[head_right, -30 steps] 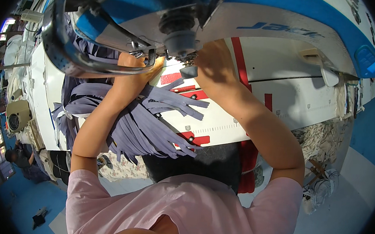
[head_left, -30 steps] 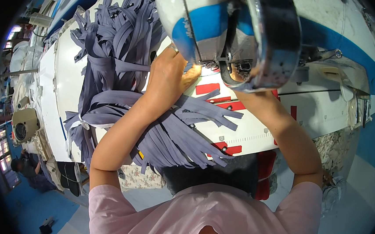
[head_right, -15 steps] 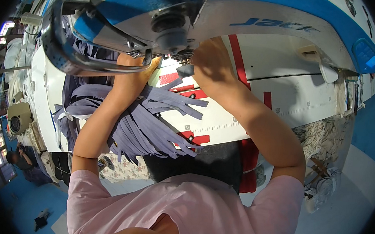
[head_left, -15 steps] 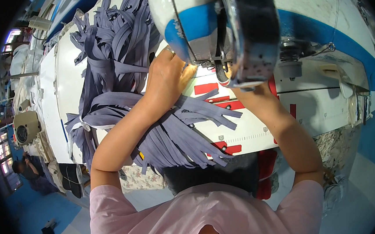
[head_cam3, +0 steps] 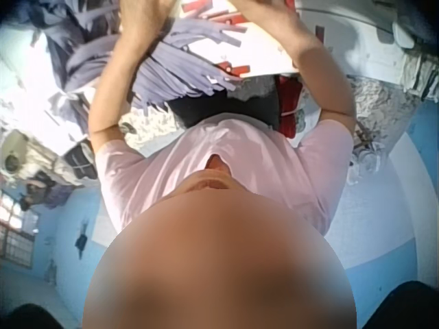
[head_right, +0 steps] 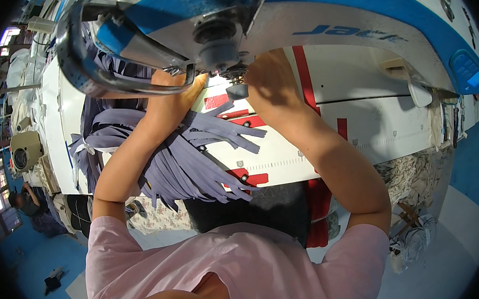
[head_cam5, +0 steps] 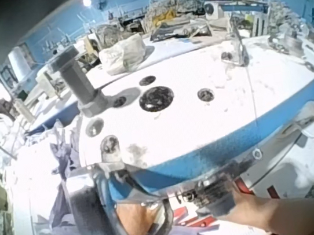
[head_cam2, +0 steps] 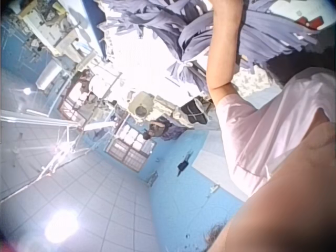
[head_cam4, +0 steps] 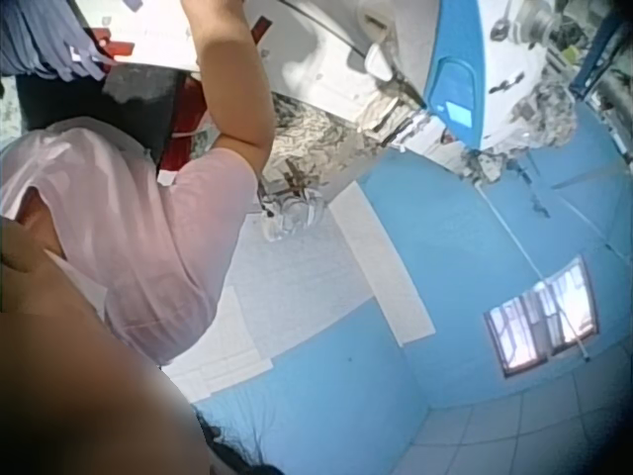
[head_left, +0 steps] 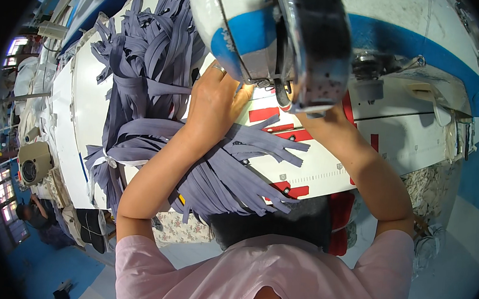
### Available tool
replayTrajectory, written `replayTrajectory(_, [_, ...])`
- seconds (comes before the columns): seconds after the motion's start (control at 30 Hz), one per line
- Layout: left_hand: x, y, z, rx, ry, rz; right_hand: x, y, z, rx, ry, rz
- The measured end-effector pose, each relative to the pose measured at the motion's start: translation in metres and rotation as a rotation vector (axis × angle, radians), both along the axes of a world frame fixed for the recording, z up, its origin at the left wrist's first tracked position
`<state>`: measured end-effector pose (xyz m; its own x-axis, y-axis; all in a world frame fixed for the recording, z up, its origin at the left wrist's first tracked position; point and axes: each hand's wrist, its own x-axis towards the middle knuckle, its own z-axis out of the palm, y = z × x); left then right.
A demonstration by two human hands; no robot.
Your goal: Sewing small fabric tabs onto a collection of zippers using an industrial sewing machine.
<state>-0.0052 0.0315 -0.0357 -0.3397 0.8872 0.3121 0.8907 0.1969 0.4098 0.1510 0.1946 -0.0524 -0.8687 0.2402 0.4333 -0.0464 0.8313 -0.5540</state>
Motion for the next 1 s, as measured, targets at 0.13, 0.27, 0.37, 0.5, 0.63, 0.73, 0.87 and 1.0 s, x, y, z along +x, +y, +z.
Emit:
replayTrajectory(0.13, [0.0,-0.004,0.011,0.006,0.015,-0.005,0.001,-0.006,0.016,0.039,0.074,-0.009])
replayTrajectory(0.27, [-0.01,-0.01,0.033,-0.115,0.123,-0.036,0.012,0.007,0.008,0.315,0.073,0.084])
replayTrajectory(0.37, [-0.039,-0.014,0.039,0.07,0.238,-0.047,0.024,0.002,0.016,0.926,-0.15,0.105])
replayTrajectory(0.5, [-0.078,-0.002,0.051,0.147,0.708,0.422,0.023,-0.004,0.043,-0.119,-0.172,0.33])
replayTrajectory(0.63, [-0.033,-0.016,0.063,0.206,0.619,0.036,0.031,-0.007,0.052,-0.072,-0.191,0.413])
replayTrajectory(0.73, [0.023,-0.033,0.06,-0.058,0.085,-0.349,0.036,-0.004,0.05,-0.147,-0.27,0.434])
replayTrajectory(0.87, [0.041,-0.038,0.048,-0.069,-0.062,-0.355,0.035,-0.001,0.049,-0.184,-0.294,0.425])
replayTrajectory(1.0, [0.041,-0.031,0.048,-0.04,-0.089,-0.346,0.031,0.005,0.047,-0.307,-0.282,0.442])
